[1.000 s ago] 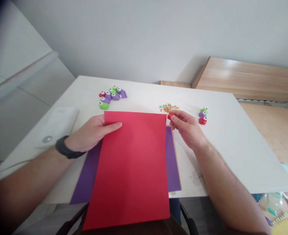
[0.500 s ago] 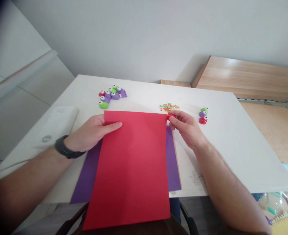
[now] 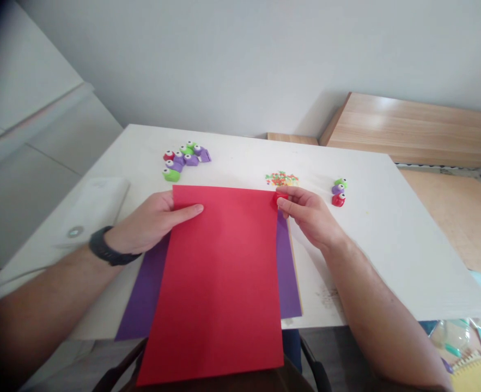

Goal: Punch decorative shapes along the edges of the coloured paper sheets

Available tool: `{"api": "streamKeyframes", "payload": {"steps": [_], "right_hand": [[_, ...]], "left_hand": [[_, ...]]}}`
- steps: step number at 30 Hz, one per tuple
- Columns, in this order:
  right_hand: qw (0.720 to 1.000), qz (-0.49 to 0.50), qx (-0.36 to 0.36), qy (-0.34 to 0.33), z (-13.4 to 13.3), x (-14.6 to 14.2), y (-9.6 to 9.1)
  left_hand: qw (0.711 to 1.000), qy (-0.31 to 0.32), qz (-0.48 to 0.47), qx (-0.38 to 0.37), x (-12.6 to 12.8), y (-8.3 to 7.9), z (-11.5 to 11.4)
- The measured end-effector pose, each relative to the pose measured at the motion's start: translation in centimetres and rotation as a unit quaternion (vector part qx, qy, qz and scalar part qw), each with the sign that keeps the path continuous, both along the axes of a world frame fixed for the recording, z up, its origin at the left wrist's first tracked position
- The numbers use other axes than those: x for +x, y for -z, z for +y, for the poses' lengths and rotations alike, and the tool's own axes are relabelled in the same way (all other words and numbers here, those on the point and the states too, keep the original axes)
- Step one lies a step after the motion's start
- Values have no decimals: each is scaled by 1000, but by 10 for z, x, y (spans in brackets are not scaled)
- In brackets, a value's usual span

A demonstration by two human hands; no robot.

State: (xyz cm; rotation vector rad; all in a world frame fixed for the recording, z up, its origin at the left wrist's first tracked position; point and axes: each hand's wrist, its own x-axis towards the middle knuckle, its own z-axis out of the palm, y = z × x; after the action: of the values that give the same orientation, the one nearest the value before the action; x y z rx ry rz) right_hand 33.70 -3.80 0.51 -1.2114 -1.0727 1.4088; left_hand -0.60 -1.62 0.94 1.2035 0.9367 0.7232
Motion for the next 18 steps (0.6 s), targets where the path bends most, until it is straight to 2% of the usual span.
{"api": "streamKeyframes", "payload": {"steps": [12, 18], "right_hand": [[1000, -24, 0, -17, -1, 0, -1], [1000, -20, -9, -1, 0, -2, 0]], "left_hand": [[1000, -14, 16, 3, 2, -6, -3], [999, -24, 24, -4, 5, -6, -4]]}}
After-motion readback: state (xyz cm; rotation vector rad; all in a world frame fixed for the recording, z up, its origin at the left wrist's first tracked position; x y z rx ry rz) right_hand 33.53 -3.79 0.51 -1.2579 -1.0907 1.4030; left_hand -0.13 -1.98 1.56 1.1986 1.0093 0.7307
